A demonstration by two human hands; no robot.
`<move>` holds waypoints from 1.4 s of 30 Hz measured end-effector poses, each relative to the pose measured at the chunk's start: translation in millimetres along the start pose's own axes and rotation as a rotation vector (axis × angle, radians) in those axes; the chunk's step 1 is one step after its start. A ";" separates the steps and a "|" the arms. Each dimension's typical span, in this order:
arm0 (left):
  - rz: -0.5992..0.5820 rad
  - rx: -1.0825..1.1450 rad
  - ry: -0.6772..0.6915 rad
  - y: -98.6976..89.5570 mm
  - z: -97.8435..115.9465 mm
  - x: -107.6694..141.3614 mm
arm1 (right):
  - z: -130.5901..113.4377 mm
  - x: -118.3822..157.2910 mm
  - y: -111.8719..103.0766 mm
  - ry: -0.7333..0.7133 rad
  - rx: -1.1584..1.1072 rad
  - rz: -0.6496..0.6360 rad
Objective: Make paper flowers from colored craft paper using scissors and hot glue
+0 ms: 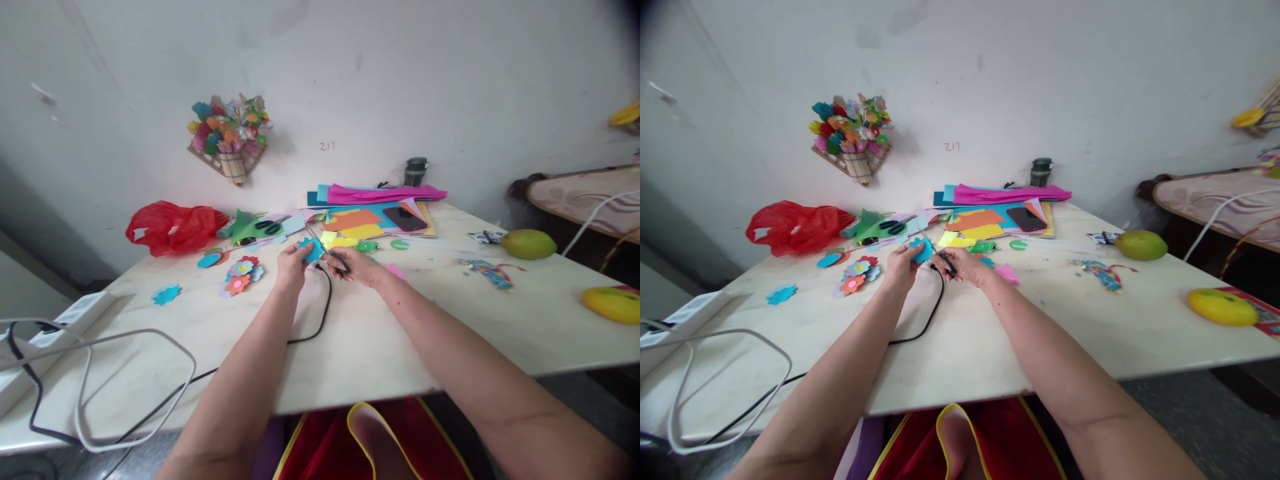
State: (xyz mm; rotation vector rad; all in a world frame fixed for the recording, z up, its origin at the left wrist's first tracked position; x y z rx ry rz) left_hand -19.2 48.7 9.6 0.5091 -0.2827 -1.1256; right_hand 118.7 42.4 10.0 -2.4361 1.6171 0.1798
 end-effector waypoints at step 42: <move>-0.265 -0.317 -0.006 7.3 -2.3 11.2 | -7.2 -10.4 -19.7 0.024 -0.171 0.481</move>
Point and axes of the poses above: each hand's wrist, its own x-axis away from the middle knuckle, its own y-axis out of the palm, z = x × y, the point moved 5 cm from there along -x, towards the middle knuckle, and after that the axes turned 12 degrees about z, right-handed, at the moved point
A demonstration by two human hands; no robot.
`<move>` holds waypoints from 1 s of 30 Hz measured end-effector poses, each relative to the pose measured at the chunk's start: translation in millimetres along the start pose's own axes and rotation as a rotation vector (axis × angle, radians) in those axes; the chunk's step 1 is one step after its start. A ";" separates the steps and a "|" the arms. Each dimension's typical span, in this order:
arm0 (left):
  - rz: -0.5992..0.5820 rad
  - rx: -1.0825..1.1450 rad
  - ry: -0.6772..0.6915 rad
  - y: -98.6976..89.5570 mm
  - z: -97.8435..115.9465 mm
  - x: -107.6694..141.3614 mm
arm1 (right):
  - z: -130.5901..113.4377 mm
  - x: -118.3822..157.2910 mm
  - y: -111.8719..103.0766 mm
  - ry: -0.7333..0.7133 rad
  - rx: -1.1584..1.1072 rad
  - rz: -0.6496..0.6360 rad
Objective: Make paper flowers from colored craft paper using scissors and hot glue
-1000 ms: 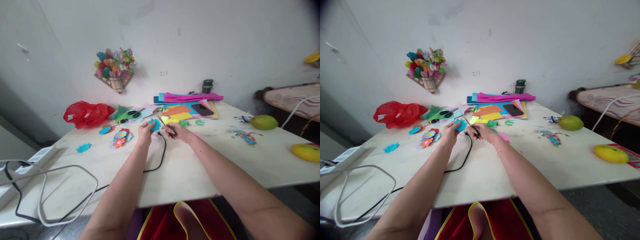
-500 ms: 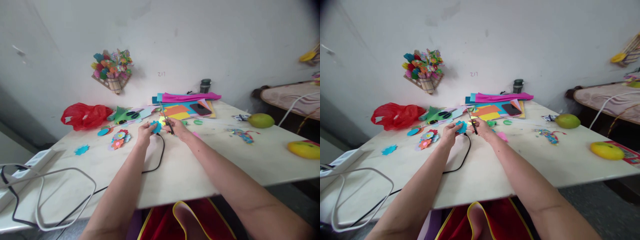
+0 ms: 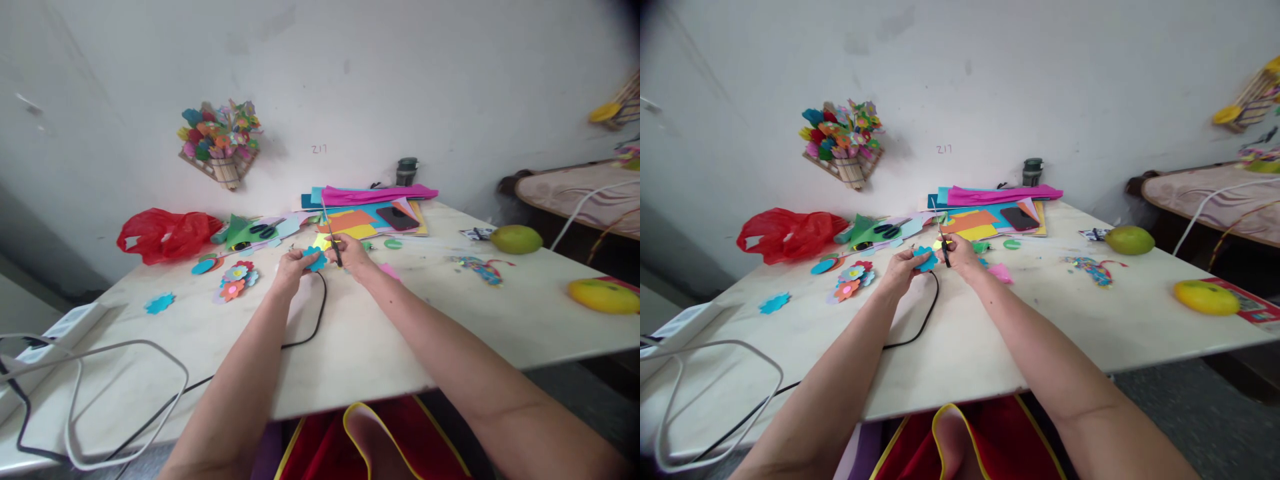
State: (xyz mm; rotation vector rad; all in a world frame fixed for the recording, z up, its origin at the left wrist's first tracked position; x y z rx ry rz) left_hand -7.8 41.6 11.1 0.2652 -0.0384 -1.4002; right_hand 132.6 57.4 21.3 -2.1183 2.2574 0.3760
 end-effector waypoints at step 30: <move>0.059 0.228 -0.024 -8.5 2.5 -5.1 | 11.4 3.2 -8.1 -0.039 0.292 -0.543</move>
Point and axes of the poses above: each hand's wrist, its own x-axis away from the middle knuckle, its own y-axis out of the palm, z = x × y, the point moved 5 cm from there along -x, towards the middle knuckle, and after that the axes turned 12 degrees about z, right-handed, at the moved point
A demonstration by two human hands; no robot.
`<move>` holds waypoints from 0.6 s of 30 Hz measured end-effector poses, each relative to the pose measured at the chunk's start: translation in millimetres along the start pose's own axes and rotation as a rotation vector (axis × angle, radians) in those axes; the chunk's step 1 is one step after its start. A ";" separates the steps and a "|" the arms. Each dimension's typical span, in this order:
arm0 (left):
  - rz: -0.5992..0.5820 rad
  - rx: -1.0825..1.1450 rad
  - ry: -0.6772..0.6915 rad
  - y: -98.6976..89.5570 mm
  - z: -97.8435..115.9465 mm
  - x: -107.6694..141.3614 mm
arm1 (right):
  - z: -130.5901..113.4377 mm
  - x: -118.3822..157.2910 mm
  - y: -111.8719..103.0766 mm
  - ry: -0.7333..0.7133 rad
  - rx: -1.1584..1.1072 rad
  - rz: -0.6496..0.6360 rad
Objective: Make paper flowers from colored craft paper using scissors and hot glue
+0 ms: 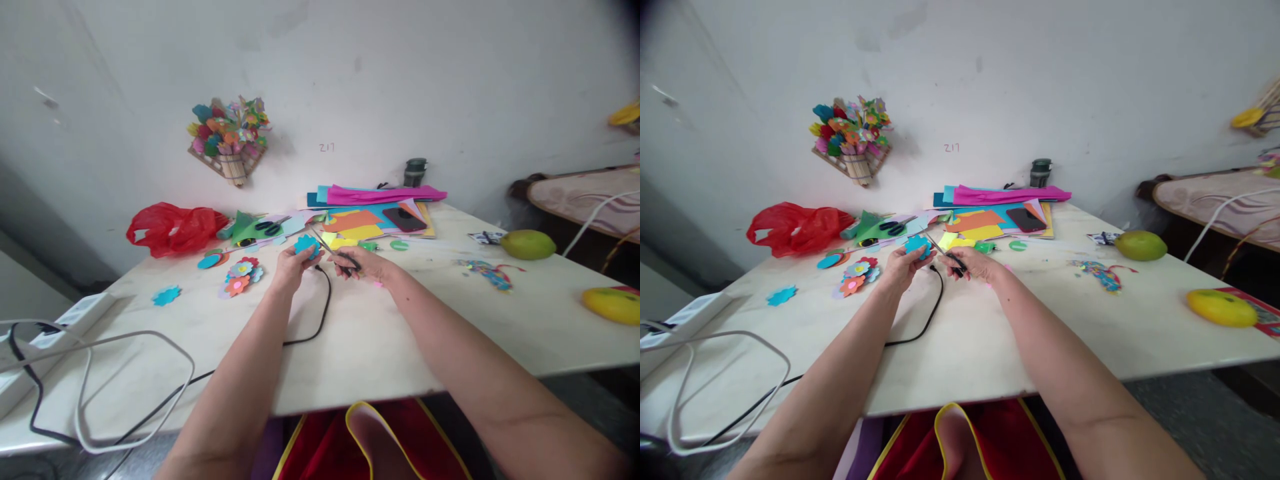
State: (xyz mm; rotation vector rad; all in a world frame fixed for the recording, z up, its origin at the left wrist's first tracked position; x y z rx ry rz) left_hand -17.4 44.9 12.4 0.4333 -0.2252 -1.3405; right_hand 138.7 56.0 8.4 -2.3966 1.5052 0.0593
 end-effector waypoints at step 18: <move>-0.009 0.036 -0.042 -1.0 -7.5 -3.6 | -5.5 3.6 8.6 -0.015 -0.034 -0.013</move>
Point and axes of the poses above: each hand's wrist, its own x-axis away from the middle knuckle, its own y-axis out of the palm, z = x × y, the point moved 5 cm from there along -x, towards the middle knuckle, and after that the axes turned 12 degrees about z, right-handed, at the moved point
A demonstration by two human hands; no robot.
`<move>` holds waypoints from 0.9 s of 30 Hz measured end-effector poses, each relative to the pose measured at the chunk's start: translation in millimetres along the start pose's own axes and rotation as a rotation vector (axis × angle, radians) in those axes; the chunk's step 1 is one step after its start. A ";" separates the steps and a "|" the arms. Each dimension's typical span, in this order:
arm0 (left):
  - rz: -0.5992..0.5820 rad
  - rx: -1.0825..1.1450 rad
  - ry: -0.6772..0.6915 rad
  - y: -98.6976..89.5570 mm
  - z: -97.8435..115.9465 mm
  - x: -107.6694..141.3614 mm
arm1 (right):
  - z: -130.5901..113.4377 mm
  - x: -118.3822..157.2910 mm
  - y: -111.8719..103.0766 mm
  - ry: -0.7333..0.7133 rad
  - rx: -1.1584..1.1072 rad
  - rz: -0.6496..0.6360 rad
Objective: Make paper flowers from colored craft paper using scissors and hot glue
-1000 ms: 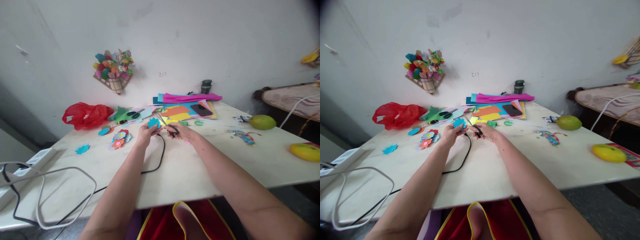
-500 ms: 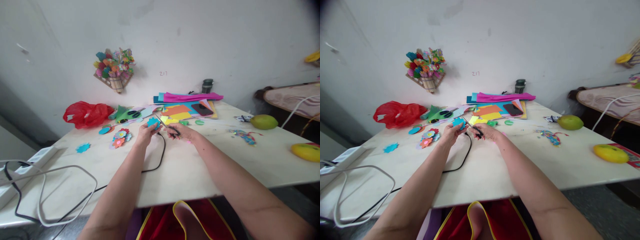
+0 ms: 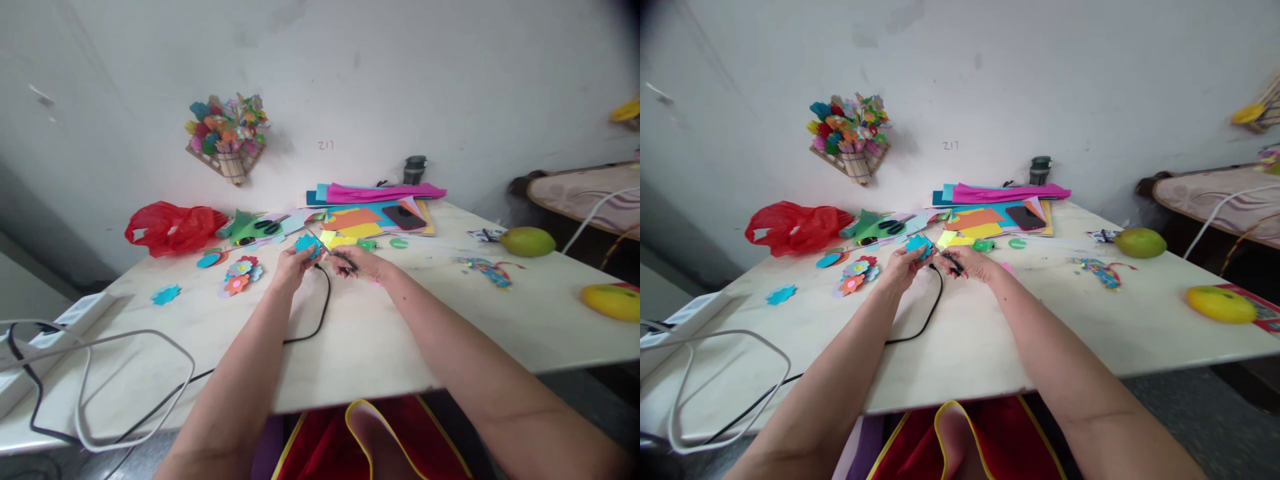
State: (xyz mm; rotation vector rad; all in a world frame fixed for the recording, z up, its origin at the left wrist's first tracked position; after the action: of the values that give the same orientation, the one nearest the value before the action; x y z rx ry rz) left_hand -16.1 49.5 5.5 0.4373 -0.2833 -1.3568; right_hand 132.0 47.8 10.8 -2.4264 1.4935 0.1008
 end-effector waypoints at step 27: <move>-0.007 0.026 0.003 -1.9 0.8 -2.3 | 0.7 -0.1 -0.3 0.060 -0.048 0.017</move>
State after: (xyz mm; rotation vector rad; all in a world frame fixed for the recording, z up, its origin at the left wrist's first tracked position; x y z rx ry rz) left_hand -18.6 51.4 5.4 0.4626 -0.2973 -1.3608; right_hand 132.3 48.3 10.3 -2.4750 1.5552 0.0682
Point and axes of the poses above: each hand's wrist, its own x-axis away from the middle knuckle, its own y-axis out of the palm, z = x × y, the point moved 5 cm from there along -x, towards the middle knuckle, and after that the axes turned 12 degrees about z, right-handed, at the moved point
